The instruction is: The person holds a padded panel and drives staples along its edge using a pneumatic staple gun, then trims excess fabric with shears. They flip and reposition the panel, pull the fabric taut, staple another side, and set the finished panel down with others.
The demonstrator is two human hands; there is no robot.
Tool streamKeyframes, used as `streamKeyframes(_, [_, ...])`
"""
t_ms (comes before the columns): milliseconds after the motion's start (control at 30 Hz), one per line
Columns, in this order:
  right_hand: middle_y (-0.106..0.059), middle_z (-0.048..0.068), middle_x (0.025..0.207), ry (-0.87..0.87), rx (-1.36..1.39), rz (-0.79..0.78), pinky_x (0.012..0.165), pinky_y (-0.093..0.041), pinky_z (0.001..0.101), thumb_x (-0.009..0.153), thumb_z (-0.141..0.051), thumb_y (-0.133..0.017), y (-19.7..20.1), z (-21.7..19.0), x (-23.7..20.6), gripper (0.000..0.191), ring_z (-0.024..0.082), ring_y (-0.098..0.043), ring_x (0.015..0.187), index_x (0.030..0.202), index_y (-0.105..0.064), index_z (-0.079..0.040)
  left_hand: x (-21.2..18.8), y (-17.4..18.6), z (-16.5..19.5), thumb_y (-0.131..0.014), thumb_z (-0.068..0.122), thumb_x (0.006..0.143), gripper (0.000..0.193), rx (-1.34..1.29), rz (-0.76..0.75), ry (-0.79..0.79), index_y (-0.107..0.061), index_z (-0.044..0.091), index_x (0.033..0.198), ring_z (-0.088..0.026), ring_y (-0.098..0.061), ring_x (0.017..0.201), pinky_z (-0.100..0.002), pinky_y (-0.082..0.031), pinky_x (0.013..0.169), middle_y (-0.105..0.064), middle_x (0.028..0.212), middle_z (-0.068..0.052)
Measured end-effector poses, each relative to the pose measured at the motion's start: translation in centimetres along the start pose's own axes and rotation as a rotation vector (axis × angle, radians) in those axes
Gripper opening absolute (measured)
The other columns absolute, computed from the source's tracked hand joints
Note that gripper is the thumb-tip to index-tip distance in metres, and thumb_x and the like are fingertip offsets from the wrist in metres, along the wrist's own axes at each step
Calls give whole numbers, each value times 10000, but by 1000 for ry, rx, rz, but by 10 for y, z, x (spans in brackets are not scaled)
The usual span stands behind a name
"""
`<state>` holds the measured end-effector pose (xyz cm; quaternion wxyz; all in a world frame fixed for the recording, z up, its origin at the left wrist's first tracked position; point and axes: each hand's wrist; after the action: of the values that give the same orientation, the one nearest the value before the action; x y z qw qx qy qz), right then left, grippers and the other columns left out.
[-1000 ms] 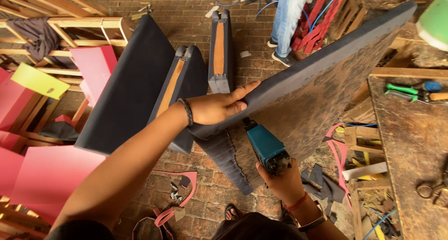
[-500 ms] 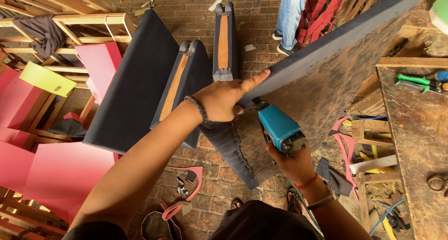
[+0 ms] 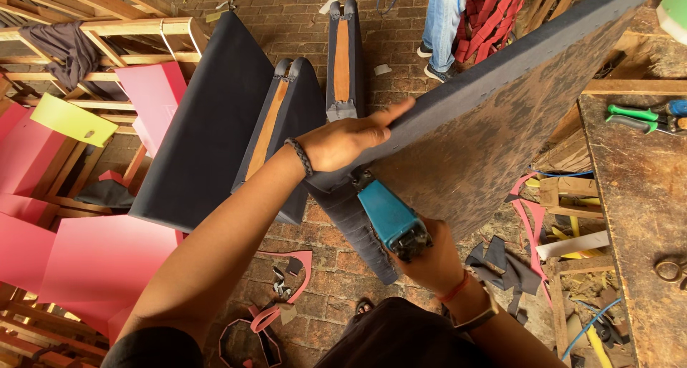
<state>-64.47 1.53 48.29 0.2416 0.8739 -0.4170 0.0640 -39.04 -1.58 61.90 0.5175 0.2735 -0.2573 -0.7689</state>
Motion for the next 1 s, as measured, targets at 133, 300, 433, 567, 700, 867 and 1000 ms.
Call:
streamKeyframes(133, [-703, 88, 573, -250, 4, 36, 473, -523, 340, 767, -231, -839, 15, 3, -7, 257, 180, -691, 484, 680, -683, -47, 15, -6, -44, -354, 523, 1051, 710, -370, -13, 86, -303, 60, 1587, -246, -336, 1509, -349, -267, 1210, -333, 1661, -124])
streamKeyframes(300, [-726, 45, 639, -227, -99, 230, 525, -527, 333, 780, -205, -818, 58, 10, -6, 177, 131, -705, 555, 812, -731, -54, 86, -14, -67, -479, 533, 1055, 746, -699, -118, 106, -511, -57, 1510, -260, -475, 1399, -381, -344, 1186, -502, 1580, -192])
streamKeyframes(433, [-717, 25, 674, -329, 116, 237, 511, -518, 348, 760, -163, -760, 76, 15, 1, 306, 131, -656, 560, 1061, -753, -107, 127, -9, -41, -463, 492, 1050, 715, -465, -84, 14, -341, 25, 1577, -214, -420, 1454, -330, -308, 1194, -459, 1593, -107])
streamKeyframes(567, [-683, 44, 631, -369, 181, 169, 484, -494, 357, 775, -158, -761, 84, 35, 4, 304, 148, -622, 510, 1072, -745, -98, 114, -2, 0, -431, 376, 1124, 634, -26, -82, -158, -171, 112, 1638, -333, -292, 1480, -393, -304, 1126, -322, 1625, -203])
streamKeyframes(700, [-696, 57, 613, -351, -133, 43, 506, -515, 330, 821, -217, -858, 88, 54, 4, 251, 140, -670, 516, 820, -721, -7, 93, -7, 38, -544, 274, 993, 738, 307, -21, 107, -161, 213, 1621, -390, -684, 1102, -458, -510, 952, -702, 1203, -235])
streamKeyframes(867, [-707, 15, 710, -327, 302, 142, 468, -516, 283, 774, -53, -737, 118, 52, 12, 383, 102, -632, 525, 1151, -673, -84, 85, -11, 56, -677, 225, 894, 868, 428, 91, 121, -155, 222, 1588, -398, -701, 1028, -483, -536, 901, -728, 1096, -219])
streamKeyframes(1000, [-651, 11, 714, -169, 292, 241, 483, -456, 251, 820, 18, -692, 136, 48, 35, 414, 76, -563, 548, 1223, -683, -72, 84, -10, 53, -707, 199, 873, 891, 439, 112, 86, -175, 217, 1588, -406, -702, 1023, -485, -535, 911, -722, 1088, -239])
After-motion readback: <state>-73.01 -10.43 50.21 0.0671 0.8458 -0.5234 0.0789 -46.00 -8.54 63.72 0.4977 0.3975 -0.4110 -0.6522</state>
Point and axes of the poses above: each hand's wrist, its own x-axis towards the middle knuckle, its own y-axis out of the back of the hand, z = x × y
